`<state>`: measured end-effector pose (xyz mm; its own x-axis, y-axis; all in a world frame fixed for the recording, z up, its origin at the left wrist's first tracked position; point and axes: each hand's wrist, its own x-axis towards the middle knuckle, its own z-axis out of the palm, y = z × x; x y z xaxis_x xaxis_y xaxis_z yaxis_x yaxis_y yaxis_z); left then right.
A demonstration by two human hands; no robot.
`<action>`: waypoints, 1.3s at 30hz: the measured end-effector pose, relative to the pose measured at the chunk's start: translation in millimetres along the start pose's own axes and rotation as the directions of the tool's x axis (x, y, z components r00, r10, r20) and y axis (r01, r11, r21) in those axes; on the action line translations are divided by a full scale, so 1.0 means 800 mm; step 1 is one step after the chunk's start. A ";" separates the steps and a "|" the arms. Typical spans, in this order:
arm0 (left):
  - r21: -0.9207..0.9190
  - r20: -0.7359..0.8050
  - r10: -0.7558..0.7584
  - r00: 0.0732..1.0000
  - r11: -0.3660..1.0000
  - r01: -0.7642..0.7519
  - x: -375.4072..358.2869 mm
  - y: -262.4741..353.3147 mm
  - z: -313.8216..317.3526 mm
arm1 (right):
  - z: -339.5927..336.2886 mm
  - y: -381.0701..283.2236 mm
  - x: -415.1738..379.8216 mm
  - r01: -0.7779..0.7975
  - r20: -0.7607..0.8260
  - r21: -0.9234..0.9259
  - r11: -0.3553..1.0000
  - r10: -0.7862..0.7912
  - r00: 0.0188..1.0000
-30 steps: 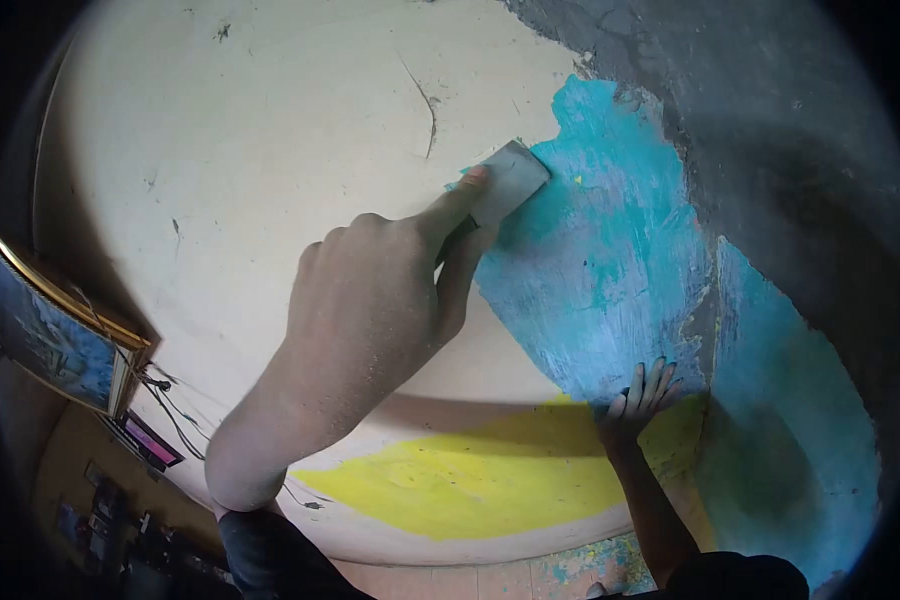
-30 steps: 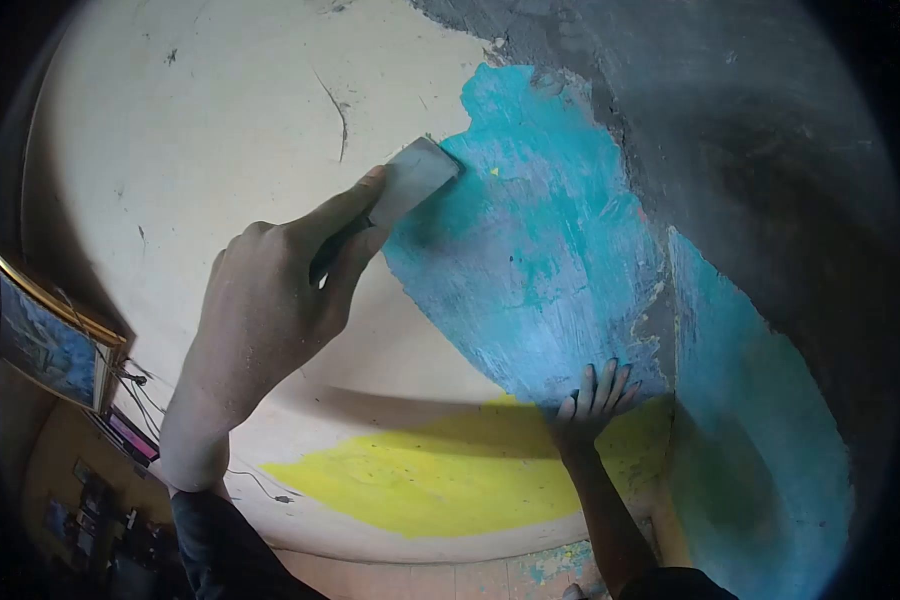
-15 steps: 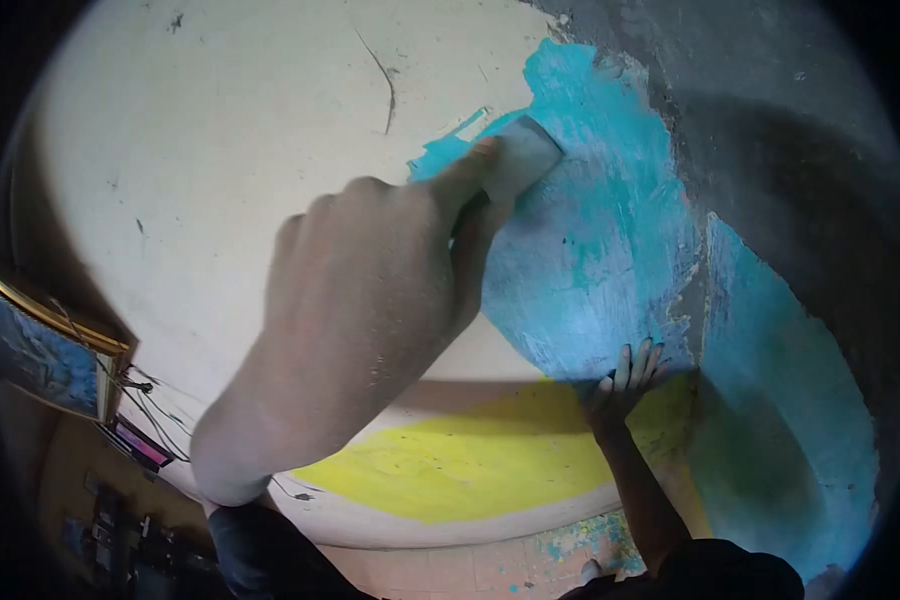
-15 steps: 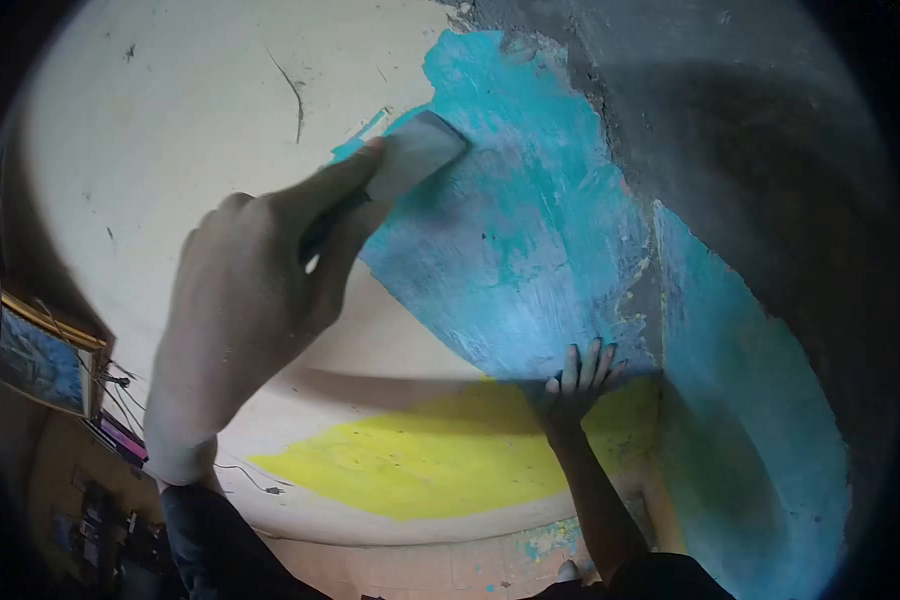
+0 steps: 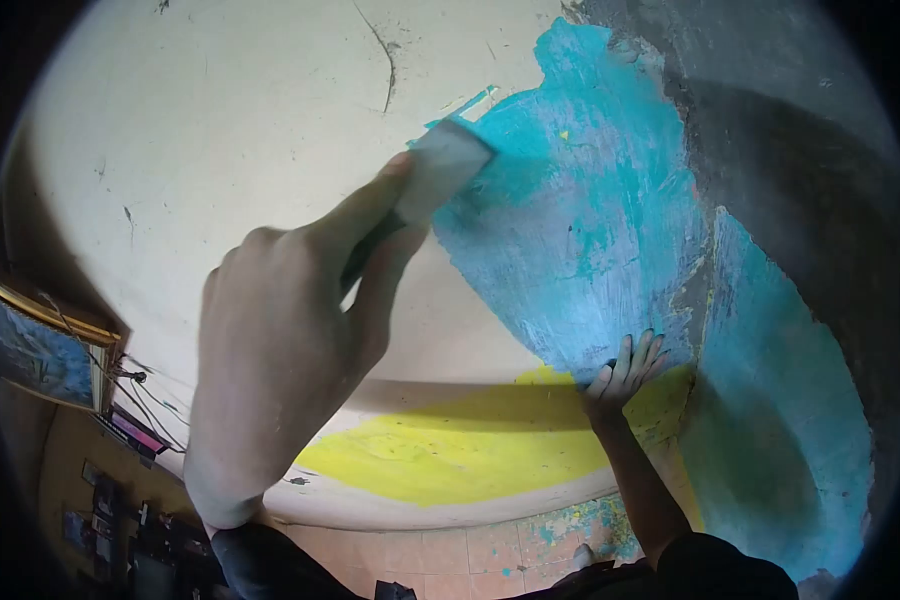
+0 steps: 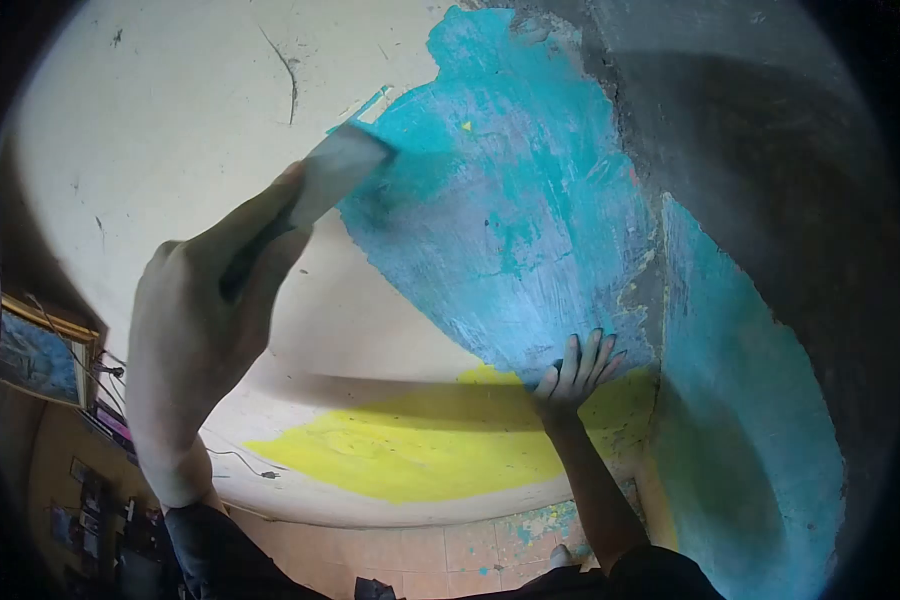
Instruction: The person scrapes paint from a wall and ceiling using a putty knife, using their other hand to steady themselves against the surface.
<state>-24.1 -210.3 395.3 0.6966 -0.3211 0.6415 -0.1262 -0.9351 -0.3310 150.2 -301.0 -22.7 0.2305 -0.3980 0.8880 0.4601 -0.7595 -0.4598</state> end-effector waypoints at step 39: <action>0.174 0.018 0.048 0.999 0.983 -0.051 0.003 0.027 0.014 | -0.001 0.005 0.003 0.054 -0.008 -0.016 0.998 -0.054 0.999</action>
<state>-17.3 -230.0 382.2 0.7023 -0.3630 0.6123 -0.0363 -0.8773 -0.4785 152.1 -305.6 -22.6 0.1982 -0.3607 0.9114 0.4583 -0.7878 -0.4115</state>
